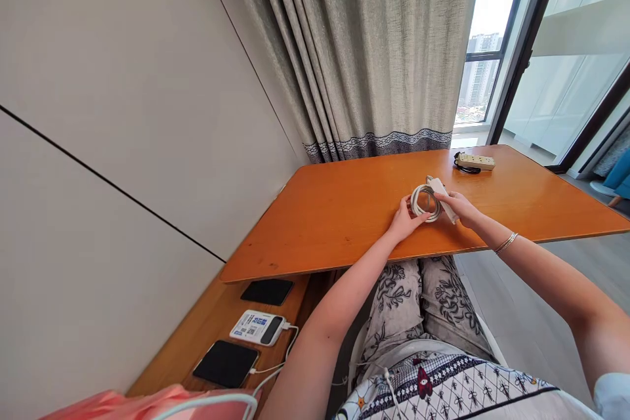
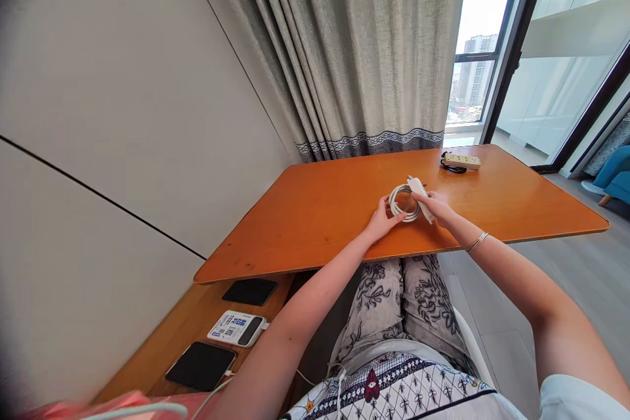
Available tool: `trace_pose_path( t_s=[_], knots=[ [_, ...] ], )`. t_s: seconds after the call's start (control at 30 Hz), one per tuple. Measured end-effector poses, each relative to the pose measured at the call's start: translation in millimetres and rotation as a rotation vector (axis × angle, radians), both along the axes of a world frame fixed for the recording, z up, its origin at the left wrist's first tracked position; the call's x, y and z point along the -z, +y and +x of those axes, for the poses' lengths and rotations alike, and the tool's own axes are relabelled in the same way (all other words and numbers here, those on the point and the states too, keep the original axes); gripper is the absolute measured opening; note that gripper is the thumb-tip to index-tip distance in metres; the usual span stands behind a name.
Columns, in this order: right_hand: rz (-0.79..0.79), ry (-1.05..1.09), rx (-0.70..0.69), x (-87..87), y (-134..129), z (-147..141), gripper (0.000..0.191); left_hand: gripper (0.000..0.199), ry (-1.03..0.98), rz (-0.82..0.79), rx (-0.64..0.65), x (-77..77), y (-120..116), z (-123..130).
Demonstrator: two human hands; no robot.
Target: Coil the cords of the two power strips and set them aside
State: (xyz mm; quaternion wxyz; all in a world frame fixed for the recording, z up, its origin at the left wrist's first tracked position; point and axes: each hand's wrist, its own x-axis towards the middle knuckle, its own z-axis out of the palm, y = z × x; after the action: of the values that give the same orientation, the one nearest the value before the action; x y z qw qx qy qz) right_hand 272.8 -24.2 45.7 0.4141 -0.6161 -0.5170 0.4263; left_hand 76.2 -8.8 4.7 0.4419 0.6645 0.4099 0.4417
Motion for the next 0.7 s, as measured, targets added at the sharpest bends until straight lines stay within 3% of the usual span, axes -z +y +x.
trace_pose_path(
  t_s=[0.13,0.3,0.43,0.7],
  knots=[
    [0.008,0.063,0.020,-12.9,-5,3,0.046,0.044,0.051,-0.001,-0.065,-10.5,12,-18],
    [0.022,0.086,0.085,-27.7,-3,29,0.045,0.037,0.001,0.024,-0.130,-34.9,30,-55],
    [0.022,0.048,0.192,-29.3,0,59,0.042,0.021,-0.089,-0.057,-0.206,-48.4,40,-88],
    [0.029,-0.138,0.385,-16.8,-12,129,0.039,0.012,-0.439,-0.287,-0.589,-62.7,64,-185]
  ],
)
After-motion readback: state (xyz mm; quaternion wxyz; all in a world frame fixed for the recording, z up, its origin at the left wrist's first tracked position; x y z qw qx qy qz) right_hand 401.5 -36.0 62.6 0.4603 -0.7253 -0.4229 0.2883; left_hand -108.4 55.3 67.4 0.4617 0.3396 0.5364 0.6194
